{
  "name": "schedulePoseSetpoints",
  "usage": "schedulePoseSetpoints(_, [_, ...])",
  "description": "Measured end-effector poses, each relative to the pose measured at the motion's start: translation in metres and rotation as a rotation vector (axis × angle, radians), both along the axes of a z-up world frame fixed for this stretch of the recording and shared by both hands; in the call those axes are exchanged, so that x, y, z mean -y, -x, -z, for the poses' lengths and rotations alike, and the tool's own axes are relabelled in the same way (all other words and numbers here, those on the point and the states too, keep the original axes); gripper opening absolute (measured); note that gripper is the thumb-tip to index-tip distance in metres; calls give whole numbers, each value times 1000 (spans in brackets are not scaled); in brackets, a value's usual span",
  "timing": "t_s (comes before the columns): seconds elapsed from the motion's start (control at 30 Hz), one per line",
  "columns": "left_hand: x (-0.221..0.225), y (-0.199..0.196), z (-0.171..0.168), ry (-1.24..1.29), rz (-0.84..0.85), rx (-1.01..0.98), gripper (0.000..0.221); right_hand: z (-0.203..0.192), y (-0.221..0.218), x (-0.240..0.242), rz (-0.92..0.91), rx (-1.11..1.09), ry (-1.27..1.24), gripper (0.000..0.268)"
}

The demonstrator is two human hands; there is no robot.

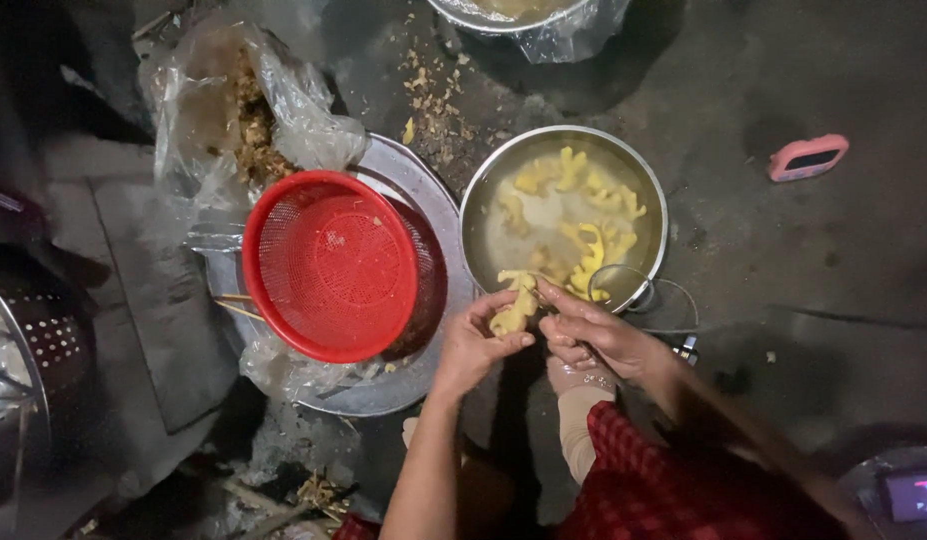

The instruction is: Breaking apart ginger roots and placing the pieces into a bowl of water for cleaning and preparation.

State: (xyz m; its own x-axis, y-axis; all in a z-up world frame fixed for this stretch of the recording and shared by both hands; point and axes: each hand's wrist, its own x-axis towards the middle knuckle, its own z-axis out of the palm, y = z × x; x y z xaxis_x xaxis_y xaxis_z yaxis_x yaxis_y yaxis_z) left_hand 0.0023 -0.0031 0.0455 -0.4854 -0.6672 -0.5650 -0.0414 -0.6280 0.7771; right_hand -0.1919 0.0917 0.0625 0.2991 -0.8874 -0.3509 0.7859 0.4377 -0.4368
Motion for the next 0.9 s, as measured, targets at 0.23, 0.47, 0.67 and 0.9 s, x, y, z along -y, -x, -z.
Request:
schedulePoseSetpoints(0.23, [22,16,-66,472,326,529,62,8,-12,1,-35,-189,81,85])
schedulePoseSetpoints(0.47, [9,14,-55,677,253,540,51,2,-10,7,-52,-242,-6,82])
schedulePoseSetpoints(0.67, [20,-1,-73,639,266,445,42,-7,23,12,-9,-69,-156,51])
schedulePoseSetpoints(0.9, [16,-4,-54,913,352,486,39,-2,-1,9,-50,-313,57,73])
